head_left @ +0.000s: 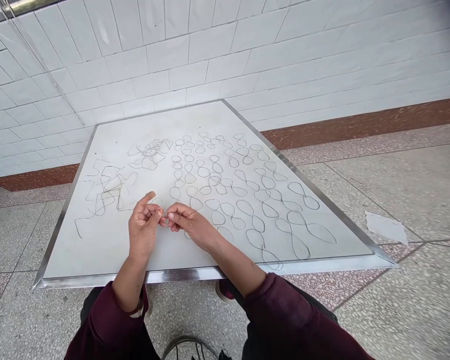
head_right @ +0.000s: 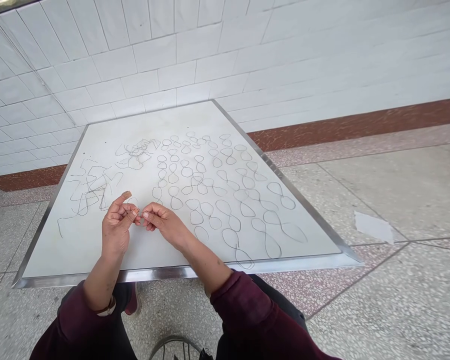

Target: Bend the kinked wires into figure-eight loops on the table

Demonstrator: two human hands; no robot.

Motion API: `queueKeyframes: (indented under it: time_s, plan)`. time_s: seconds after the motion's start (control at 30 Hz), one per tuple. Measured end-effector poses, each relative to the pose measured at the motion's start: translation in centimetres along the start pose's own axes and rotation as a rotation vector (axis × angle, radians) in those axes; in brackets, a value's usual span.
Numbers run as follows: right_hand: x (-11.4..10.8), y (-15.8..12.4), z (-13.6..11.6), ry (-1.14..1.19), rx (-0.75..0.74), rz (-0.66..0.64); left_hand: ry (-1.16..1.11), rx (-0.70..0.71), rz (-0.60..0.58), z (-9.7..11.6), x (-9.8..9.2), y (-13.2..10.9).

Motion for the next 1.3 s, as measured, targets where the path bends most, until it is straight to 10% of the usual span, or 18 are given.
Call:
queueKeyframes:
  time_s: [1.3]
  plan:
    - [-2.1, 0.1, -0.6, -0.452, -0.067, 0.262, 0.097, -0.1, 0.016, -1.4, 0.1, 0.3]
Point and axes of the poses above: each hand's wrist, its own y-axis towards the middle knuckle, its own x-axis out of the palm, z = x × y, the point moved 9 cm from there along y, towards the middle knuckle, and after that the axes turned 10 degrees about -y, right-handed, at the moved point
